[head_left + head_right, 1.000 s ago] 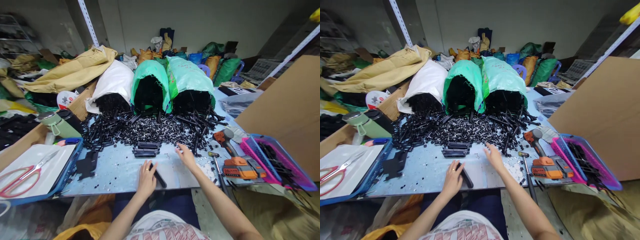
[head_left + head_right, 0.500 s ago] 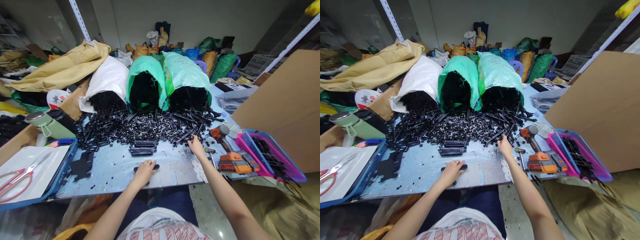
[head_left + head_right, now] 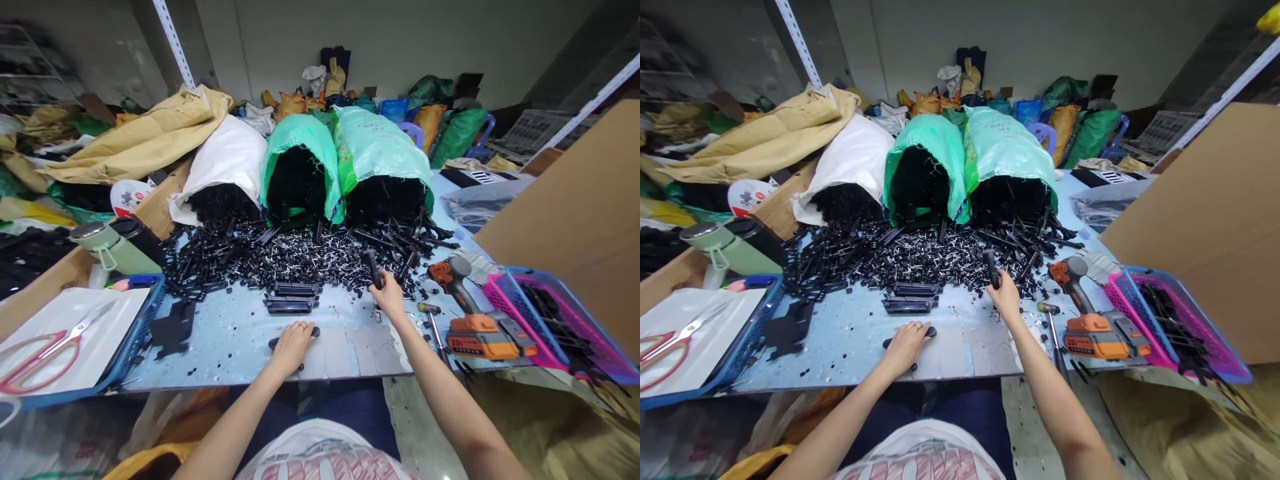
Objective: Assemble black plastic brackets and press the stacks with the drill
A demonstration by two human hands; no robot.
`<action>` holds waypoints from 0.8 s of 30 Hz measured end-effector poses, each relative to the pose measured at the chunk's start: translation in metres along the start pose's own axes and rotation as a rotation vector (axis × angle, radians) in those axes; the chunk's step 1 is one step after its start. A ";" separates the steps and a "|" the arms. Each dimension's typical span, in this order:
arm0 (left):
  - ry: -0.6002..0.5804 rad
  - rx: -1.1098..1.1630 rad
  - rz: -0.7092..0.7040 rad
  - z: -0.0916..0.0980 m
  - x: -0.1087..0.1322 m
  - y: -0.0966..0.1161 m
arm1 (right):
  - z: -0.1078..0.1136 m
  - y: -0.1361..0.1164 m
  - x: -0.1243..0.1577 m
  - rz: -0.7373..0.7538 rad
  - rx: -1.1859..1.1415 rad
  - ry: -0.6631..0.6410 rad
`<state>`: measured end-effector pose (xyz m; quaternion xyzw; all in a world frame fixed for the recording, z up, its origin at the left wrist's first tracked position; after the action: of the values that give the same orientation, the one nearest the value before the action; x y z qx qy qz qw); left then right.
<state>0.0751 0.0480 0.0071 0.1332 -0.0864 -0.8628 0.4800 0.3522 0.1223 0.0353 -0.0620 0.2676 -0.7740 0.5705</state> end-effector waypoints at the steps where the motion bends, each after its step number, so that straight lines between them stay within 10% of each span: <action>1: -0.006 0.007 0.000 0.001 0.000 -0.001 | 0.003 -0.002 0.011 0.125 -0.027 -0.051; 7: -0.066 0.134 -0.031 0.007 -0.003 -0.003 | 0.008 -0.021 0.087 0.729 0.017 -0.663; 11: -0.078 0.161 -0.021 0.013 -0.003 0.001 | 0.001 -0.031 0.107 0.913 0.188 -0.623; 24: 0.055 0.193 0.010 0.010 0.012 0.002 | 0.013 -0.057 0.114 0.863 0.356 -0.581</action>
<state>0.0678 0.0366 0.0150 0.2022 -0.1568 -0.8440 0.4715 0.2701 0.0250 0.0500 -0.0604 -0.0348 -0.4540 0.8883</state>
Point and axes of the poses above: each hand's wrist, its own x-axis away from the middle knuckle, its own z-axis out of the back of the hand, y = z × x, the point moved 1 cm from there along -x, towards the middle knuckle, and after that the axes turned 6 degrees about y, right-handed, at the moved point
